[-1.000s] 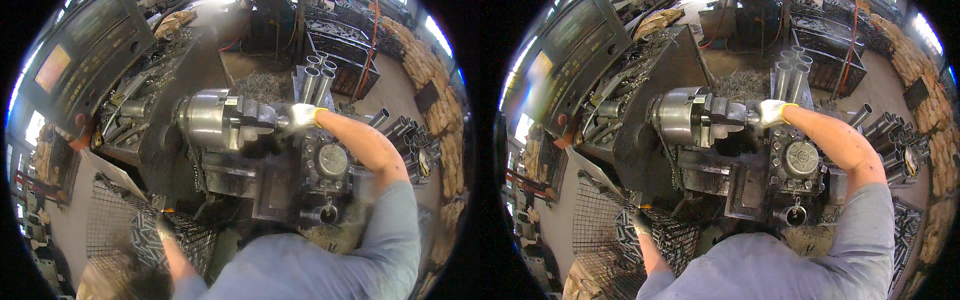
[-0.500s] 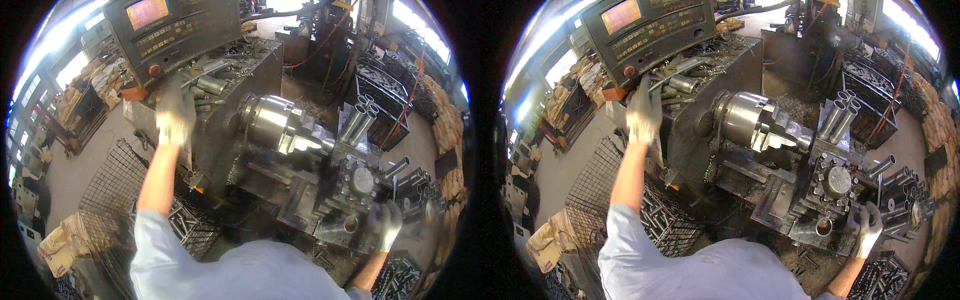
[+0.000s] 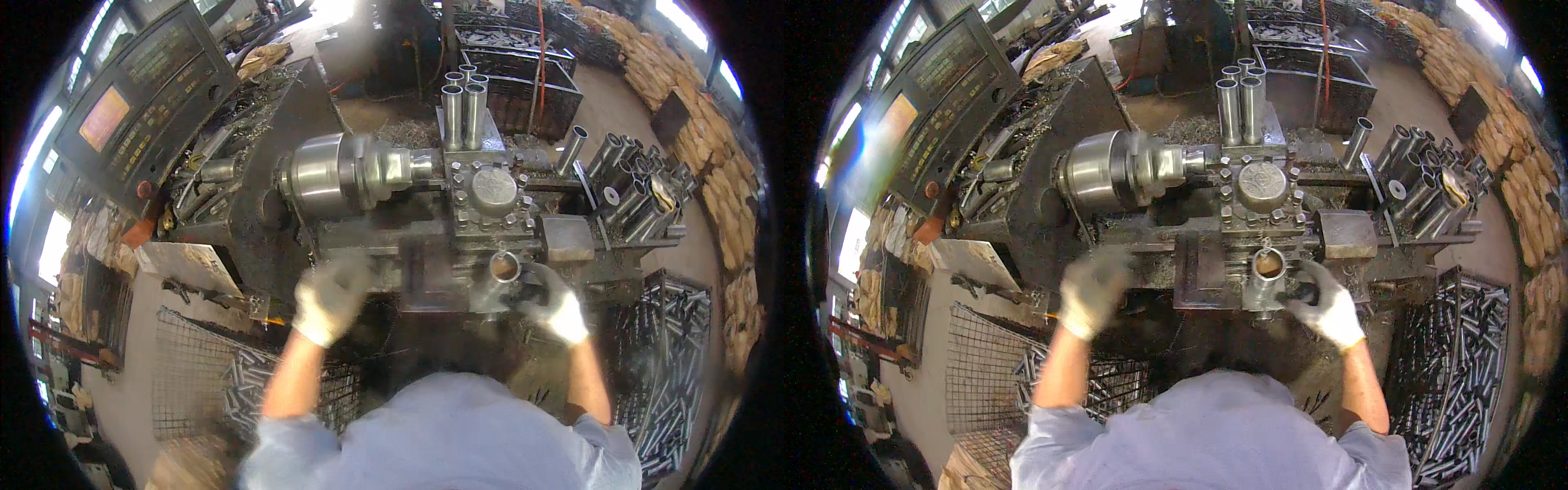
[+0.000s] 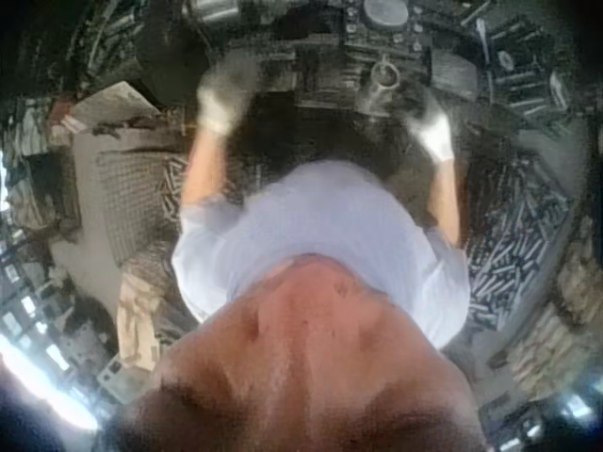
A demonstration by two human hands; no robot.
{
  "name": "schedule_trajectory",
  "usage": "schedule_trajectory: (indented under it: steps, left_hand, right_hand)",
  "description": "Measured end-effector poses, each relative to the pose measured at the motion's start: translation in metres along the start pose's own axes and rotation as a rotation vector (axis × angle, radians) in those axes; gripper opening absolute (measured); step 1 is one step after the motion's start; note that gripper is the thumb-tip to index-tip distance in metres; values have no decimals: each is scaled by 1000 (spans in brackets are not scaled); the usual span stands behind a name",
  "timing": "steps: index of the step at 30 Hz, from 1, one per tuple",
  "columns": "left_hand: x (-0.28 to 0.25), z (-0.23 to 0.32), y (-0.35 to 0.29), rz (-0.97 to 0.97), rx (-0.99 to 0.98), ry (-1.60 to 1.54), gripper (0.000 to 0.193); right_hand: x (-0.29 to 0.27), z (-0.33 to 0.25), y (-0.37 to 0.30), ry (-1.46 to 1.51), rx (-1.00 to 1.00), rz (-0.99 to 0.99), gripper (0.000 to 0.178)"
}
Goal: The person repeatedly picks up cylindrical metal rods from a wire basket, inserts them into a lathe chuck, and removes them after a brief machine cycle. The person then places the processed rods into a collection bin. This cycle is repeated continuously throughout the clip.
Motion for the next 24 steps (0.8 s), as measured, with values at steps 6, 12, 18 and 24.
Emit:
schedule_trajectory:
  steps: [6,12,18,24]
  left_hand:
    - [166,6,-152,-340,-723,-944,57]
    - [120,32,-206,28,-752,-781,54]
    - [-8,35,-349,582,-805,-293,26]
    - [-158,54,-768,1426,-1371,76,38]
  right_hand:
    - [84,-10,27,-128,-28,-276,68]
    - [151,-63,-81,-59,-632,-580,60]
    - [263,-62,-241,-141,-730,-1099,46]
    - [304,-115,-415,-251,-1053,-1291,44]
Point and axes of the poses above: each hand's wrist, its own y-axis towards the middle knuckle, its own x-axis out of the palm, z = x × y, the point moved 10 cm from there along y, towards the middle knuckle, and after that the axes turned 11 degrees about z, right-handed, at the moved point
